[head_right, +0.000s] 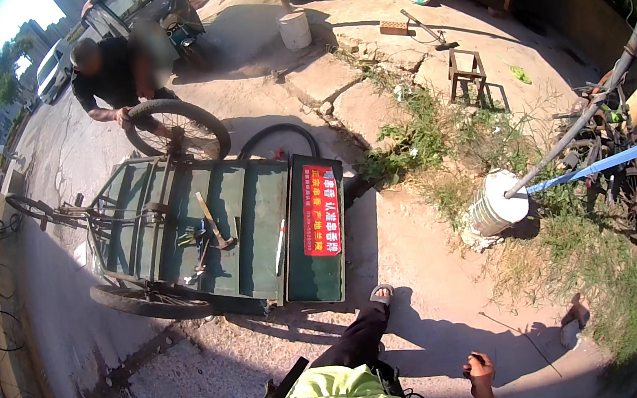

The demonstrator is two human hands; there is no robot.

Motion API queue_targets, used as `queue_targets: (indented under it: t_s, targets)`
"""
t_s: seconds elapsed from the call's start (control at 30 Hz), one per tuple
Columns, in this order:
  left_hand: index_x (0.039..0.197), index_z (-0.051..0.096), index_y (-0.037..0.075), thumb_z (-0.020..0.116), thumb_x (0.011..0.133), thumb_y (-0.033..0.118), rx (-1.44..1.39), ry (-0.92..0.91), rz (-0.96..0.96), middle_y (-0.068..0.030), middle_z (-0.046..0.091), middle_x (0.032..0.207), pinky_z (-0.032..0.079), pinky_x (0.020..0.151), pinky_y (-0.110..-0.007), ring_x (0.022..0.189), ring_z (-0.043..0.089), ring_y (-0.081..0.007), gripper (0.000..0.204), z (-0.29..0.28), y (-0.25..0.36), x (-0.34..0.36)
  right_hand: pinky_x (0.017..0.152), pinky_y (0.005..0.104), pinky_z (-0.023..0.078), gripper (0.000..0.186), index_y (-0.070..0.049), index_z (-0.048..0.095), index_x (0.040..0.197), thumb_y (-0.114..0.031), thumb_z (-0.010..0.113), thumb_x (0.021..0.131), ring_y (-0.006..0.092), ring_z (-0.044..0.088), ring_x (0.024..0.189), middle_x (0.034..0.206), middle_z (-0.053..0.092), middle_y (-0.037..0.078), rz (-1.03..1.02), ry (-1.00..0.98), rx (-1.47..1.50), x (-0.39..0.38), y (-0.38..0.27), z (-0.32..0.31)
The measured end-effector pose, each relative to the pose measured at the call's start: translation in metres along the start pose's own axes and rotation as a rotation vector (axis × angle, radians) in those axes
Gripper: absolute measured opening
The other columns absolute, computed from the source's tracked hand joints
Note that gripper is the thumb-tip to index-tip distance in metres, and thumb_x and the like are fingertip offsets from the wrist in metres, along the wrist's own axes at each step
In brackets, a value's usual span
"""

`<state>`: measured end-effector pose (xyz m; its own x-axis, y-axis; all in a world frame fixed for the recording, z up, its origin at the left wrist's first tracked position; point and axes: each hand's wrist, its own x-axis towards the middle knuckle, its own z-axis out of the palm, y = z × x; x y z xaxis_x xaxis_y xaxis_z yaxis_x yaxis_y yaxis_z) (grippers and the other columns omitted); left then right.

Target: The person removes a bicycle wheel from a green cargo cart and works on the hub assembly. They use a hammer to tap the axle and a wrench to tighten the nuts, assisted by another person who holds the wheel steady.

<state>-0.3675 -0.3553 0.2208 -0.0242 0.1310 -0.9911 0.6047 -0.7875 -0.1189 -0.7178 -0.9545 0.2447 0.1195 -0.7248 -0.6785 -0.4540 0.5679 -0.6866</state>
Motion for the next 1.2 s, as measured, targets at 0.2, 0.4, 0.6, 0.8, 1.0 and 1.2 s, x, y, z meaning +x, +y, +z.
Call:
queue_targets:
  t_s: [0.2,0.4,0.6,0.8,1.0,1.2]
  targets:
    - [0.082,0.07,0.008,0.075,0.083,0.035,-0.136,-0.026,0.08,-0.0043,0.066,0.069,0.047,0.047,-0.033,0.05,0.057,-0.0169,0.027,0.024,0.101,0.001,0.045,0.0269,0.048,0.021,-0.009,0.063,0.106,-0.012,0.064,0.085,0.0135,0.059,0.056,0.08,0.061,0.003,-0.048,-0.063,-0.004,0.094,-0.074,0.005]
    - [0.085,0.069,0.01,0.073,0.084,0.037,-0.094,-0.042,0.302,-0.0036,0.066,0.072,0.047,0.046,-0.033,0.051,0.055,-0.0151,0.028,0.036,0.213,-0.031,0.044,0.0308,0.047,0.022,-0.01,0.063,0.105,-0.015,0.063,0.084,0.0163,0.061,0.057,0.078,0.06,0.003,-0.062,-0.072,-0.272,0.206,-0.104,-0.035]
    - [0.091,0.069,0.009,0.071,0.086,0.035,-0.302,-0.034,0.167,-0.0034,0.066,0.073,0.048,0.045,-0.032,0.051,0.056,-0.016,0.027,0.062,0.312,-0.03,0.051,0.0285,0.053,0.035,0.005,0.058,0.119,-0.019,0.057,0.092,0.0199,0.064,0.065,0.086,0.067,0.017,0.065,-0.222,-0.449,0.245,-0.119,-0.091]
    - [0.089,0.068,0.007,0.072,0.086,0.031,-0.561,-0.069,0.064,-0.0044,0.066,0.073,0.047,0.043,-0.032,0.05,0.056,-0.0161,0.025,0.111,0.357,0.002,0.066,0.0308,0.053,0.041,-0.001,0.062,0.121,-0.025,0.067,0.089,0.0182,0.063,0.075,0.095,0.069,0.009,-0.01,-0.365,-0.692,0.379,-0.143,-0.118]
    - [0.09,0.068,0.006,0.073,0.085,0.032,-0.557,-0.018,-0.037,-0.0056,0.063,0.07,0.045,0.043,-0.031,0.049,0.053,-0.0165,0.026,0.108,0.445,-0.034,0.081,0.0401,0.049,0.046,-0.007,0.054,0.122,-0.033,0.068,0.086,0.026,0.061,0.093,0.107,0.065,0.013,0.0,-0.532,-0.574,0.474,-0.262,-0.012]
    - [0.092,0.069,0.005,0.07,0.086,0.031,-0.679,-0.041,-0.006,-0.0062,0.067,0.079,0.048,0.047,-0.031,0.055,0.056,-0.0152,0.027,0.139,0.514,-0.11,0.058,0.0423,0.052,0.023,-0.005,0.066,0.096,-0.025,0.065,0.084,0.0296,0.065,0.067,0.085,0.068,0.014,-1.101,-0.746,-0.82,0.569,-0.426,0.14]
